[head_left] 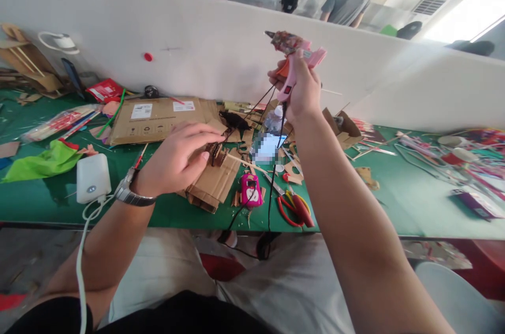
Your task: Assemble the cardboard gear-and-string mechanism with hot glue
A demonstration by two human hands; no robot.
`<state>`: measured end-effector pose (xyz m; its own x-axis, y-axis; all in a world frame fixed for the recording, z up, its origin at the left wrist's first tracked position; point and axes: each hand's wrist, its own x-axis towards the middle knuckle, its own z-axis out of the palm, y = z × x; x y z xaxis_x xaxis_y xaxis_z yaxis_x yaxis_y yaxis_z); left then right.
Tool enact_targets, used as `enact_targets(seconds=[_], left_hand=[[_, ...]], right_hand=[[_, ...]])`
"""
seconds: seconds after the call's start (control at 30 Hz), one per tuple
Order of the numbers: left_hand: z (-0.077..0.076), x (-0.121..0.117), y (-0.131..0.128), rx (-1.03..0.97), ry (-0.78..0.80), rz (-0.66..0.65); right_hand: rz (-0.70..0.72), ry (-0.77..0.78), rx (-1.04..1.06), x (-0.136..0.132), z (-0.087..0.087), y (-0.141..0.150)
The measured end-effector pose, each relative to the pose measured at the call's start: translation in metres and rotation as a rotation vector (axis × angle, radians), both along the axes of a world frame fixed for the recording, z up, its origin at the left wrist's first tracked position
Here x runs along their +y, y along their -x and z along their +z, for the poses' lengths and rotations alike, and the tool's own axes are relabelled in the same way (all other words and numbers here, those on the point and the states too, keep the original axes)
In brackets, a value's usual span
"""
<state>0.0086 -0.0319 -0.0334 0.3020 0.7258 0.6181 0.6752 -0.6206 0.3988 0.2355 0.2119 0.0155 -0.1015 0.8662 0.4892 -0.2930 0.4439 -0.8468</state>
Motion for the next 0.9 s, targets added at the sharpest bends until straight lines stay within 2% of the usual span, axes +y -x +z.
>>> enact_targets(seconds=[0.2,0.53,0.7,0.9], left_hand=[[0.006,0.003,0.001,0.099,0.001,-0.039],[0.018,0.021,0.006,0.034,0.042,-0.119],[0.020,0.023,0.005,0.015,0.139,-0.060],[0.019,0.023,0.004,0.052,0.189,0.004]], right_hand=[[0.000,-0.004,0.048,-0.009,-0.004,0.002],[0.034,0.087,-0.053,-0.020,-0.008,-0.007],[0.071,0.102,-0.095,-0.042,-0.011,-0.006],[0.128,0.139,-0.063,-0.083,-0.009,0.000]])
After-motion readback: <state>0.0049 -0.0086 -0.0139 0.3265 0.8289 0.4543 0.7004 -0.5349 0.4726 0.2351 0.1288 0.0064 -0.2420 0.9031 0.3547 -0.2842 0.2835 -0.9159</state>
